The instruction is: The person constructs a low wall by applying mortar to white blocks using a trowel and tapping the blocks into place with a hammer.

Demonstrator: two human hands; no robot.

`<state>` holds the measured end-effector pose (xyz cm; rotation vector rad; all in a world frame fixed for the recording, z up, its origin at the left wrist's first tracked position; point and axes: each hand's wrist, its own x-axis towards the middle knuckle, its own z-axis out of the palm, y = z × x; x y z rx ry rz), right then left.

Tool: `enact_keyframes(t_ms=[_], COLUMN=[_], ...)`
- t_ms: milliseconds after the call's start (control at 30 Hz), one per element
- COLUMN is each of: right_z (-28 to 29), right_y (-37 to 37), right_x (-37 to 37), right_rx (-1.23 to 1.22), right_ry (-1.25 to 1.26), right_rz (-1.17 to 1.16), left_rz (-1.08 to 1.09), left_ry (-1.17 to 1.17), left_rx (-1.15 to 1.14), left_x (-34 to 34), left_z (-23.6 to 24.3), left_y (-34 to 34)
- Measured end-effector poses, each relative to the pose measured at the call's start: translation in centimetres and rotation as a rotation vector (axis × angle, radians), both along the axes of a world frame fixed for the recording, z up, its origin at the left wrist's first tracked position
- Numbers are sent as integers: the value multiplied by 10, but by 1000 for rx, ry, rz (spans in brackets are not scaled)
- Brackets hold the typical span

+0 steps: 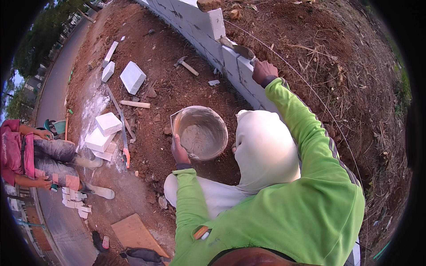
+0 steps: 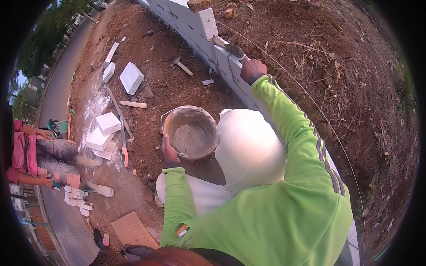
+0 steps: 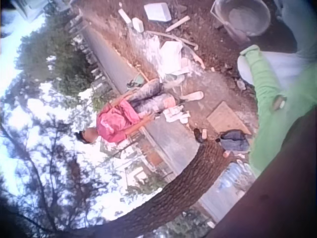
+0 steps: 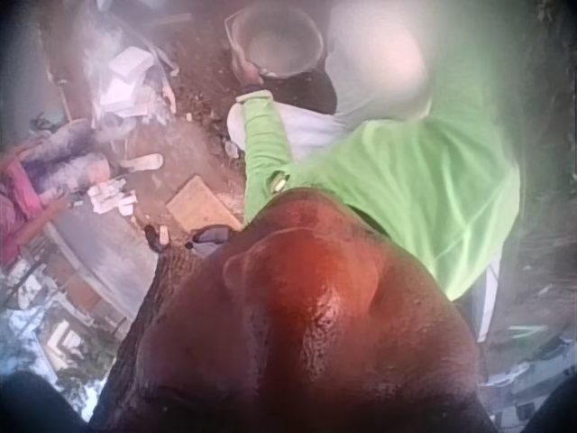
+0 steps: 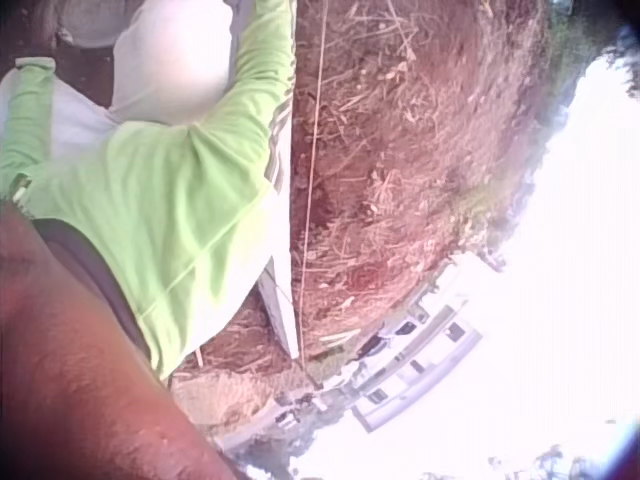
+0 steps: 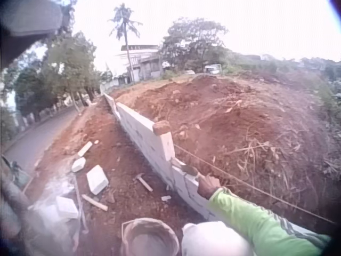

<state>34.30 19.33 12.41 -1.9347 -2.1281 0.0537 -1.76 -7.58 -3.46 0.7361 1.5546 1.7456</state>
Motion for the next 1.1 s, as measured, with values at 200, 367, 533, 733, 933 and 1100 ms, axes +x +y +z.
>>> enact_keyframes(t_ms=[200,367,533,733,933,1100], right_z=[0,2,-2,-1,-2,-14], right_y=[-2,-12,-8,-10,-7,-39], right_x=[8,8,10,13,7,5], right_rx=[-109,-49,-60,-36,46,-1], right_ry=[-34,-25,-63,-89,-27,321], right_rz=[-12,-39,-58,-101,-78,397], left_rz=[-9,5,-2,-25,7,-1], left_ry=[70,73,22,30,29,260], left_rx=[-38,-16,-26,-19,41,56], left_x=[-1,3,2,7,7,2], left_z=[-5,6,9,21,18,-1], left_y=[2,-1,-2,2,-2,-1])
